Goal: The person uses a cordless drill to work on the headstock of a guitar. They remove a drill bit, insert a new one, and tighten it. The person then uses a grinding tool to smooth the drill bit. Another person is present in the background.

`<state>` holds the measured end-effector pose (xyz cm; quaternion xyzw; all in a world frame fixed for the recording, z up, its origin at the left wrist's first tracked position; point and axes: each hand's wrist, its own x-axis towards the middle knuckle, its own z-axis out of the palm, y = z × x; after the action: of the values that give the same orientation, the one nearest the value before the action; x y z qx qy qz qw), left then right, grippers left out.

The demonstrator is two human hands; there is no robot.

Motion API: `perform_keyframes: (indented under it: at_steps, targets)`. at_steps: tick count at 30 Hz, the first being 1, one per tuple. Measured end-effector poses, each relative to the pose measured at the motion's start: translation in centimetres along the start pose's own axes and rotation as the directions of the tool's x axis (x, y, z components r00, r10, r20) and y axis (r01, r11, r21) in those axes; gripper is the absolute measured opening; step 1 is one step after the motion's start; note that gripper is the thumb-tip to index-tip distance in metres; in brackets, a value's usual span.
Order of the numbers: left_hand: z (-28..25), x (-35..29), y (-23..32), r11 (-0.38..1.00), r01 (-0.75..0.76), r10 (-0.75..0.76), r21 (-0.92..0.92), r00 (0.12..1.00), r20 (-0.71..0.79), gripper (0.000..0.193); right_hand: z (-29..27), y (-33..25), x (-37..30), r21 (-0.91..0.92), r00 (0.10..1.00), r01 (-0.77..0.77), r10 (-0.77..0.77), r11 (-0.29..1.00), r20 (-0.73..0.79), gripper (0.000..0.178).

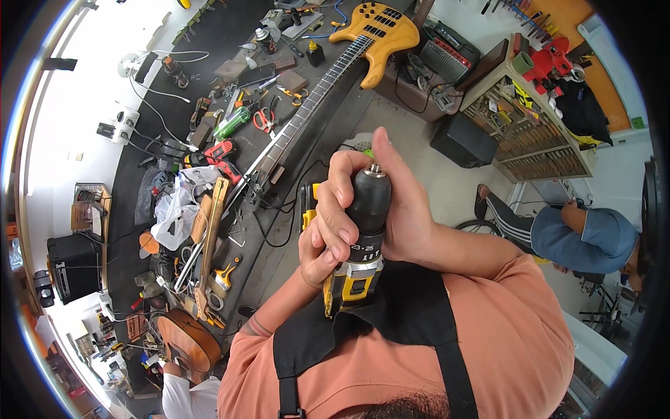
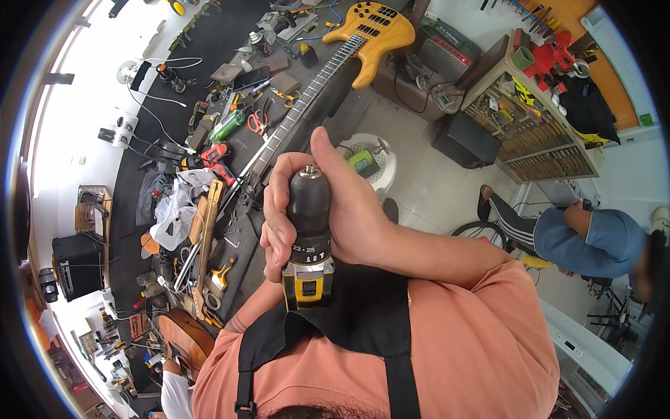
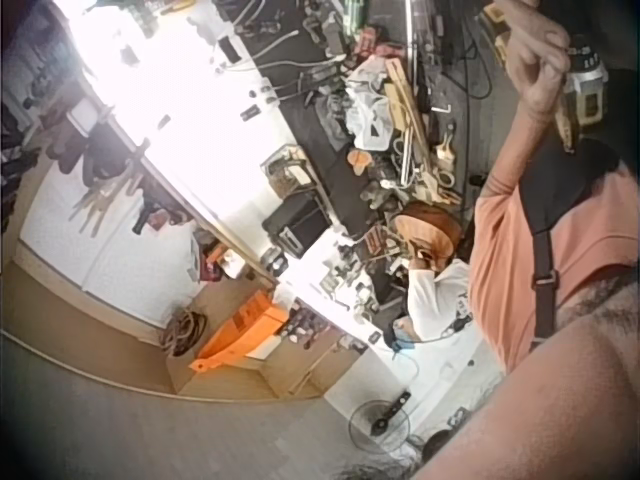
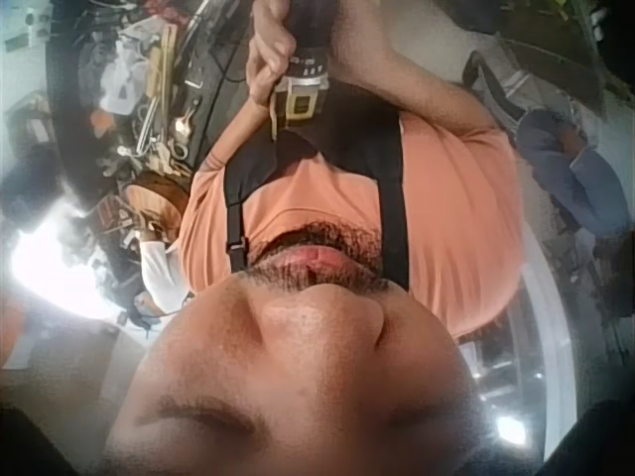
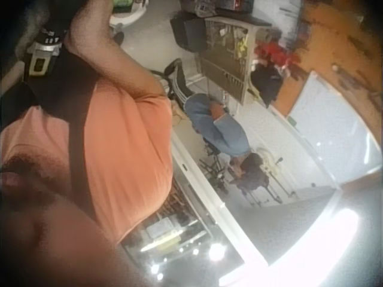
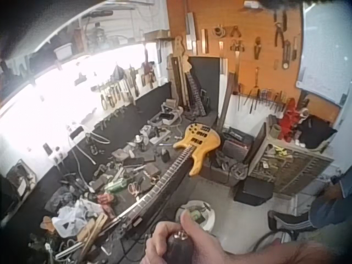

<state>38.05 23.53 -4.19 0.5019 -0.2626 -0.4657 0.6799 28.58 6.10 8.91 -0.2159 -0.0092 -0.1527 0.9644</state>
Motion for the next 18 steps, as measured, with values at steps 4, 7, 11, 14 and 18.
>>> perform_keyframes:
  at_steps: [4, 7, 11, 14, 18]
  targets:
    - [-0.8, 0.4, -1.1, 0.981, -0.126, 0.122, 0.148, 0.992, 0.036, 0.06, 0.1, 0.0, 0.1, 0.001, 1.0, 0.004, -0.004, 1.0, 0.009, 0.073]
    - [0.3, 0.8, -0.1, 0.986, -0.158, 0.157, 0.052, 0.987, 0.021, 0.057, -0.3, 0.2, 0.0, 0.006, 0.999, 0.048, -0.048, 0.999, 0.012, 0.072]
    - [0.9, 1.1, 0.2, 0.98, -0.199, 0.198, 0.018, 0.98, 0.025, 0.054, -1.0, 0.3, -0.2, -0.004, 0.998, 0.066, -0.066, 0.998, 0.012, 0.07]
    - [1.0, 1.4, 0.2, 0.973, -0.229, 0.229, 0.012, 0.973, 0.037, 0.056, 0.0, 0.1, -0.1, -0.032, 0.997, 0.065, -0.066, 0.997, -0.031, 0.076]
    - [1.0, 1.5, -0.2, 0.971, -0.236, 0.235, 0.033, 0.971, 0.04, 0.063, -0.2, 0.1, -0.2, 0.019, 0.993, 0.089, -0.09, 0.996, 0.071, 0.044]
